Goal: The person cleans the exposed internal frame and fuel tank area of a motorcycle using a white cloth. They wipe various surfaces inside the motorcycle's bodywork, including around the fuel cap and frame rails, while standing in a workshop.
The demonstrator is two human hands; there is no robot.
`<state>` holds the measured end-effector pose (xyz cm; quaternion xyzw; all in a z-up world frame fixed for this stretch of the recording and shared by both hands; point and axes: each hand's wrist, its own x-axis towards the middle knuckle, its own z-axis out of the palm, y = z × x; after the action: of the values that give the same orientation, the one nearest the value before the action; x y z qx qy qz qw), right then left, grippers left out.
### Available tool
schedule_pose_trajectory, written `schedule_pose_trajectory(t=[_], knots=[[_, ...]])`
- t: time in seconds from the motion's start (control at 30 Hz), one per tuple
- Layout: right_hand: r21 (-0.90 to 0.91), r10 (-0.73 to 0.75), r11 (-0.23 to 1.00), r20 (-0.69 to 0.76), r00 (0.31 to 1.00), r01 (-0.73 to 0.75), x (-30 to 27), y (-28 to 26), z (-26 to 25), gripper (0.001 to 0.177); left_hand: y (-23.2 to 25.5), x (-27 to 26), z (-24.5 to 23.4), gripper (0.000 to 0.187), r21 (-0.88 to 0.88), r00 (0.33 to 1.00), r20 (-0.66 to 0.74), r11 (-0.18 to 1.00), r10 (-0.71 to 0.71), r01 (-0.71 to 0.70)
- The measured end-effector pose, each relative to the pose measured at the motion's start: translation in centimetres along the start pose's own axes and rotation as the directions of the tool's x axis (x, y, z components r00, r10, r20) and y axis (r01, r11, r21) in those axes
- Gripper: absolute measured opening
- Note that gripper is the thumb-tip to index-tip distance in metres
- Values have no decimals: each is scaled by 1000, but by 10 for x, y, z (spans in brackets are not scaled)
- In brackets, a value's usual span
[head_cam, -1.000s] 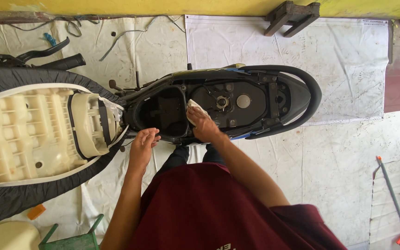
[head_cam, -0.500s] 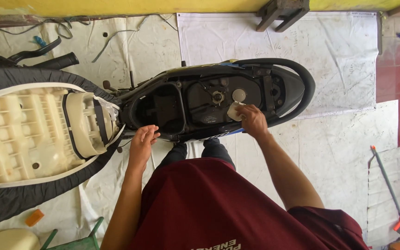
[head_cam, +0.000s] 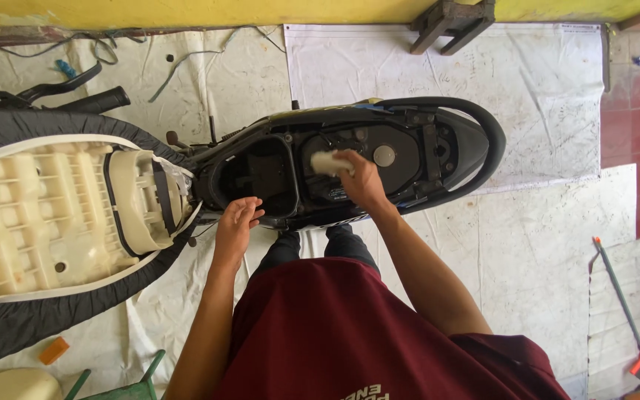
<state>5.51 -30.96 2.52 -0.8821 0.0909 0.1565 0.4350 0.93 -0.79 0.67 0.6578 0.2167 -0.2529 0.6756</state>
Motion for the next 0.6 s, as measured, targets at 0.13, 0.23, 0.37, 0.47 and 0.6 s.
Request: schedule_pose_trajectory(t=[0.13,0.23,0.37,0.47,0.6], knots=[[3,-100,995,-114,988,101,42,-2,10,42,-10,-6,-15,33,-31,999,-51,1000,-6,5],[-191,-355,913,68,932,361,83,19,37,58,-18,-13,-27,32,-30,997,-80,1000,0,-3],[-601,-148,659,485,862,452,103,28,70,86,-32,-28,-45,31,-56,985,-170,998,-22,13],[-743,-102,392,551,828,543,100,27,79,87,-36,-49,-53,32,-68,971,-231,996,-66,52],[-754,-16,278,615,788,595,105,27,75,83,-51,-54,-57,33,-91,960,-264,993,-98,76]])
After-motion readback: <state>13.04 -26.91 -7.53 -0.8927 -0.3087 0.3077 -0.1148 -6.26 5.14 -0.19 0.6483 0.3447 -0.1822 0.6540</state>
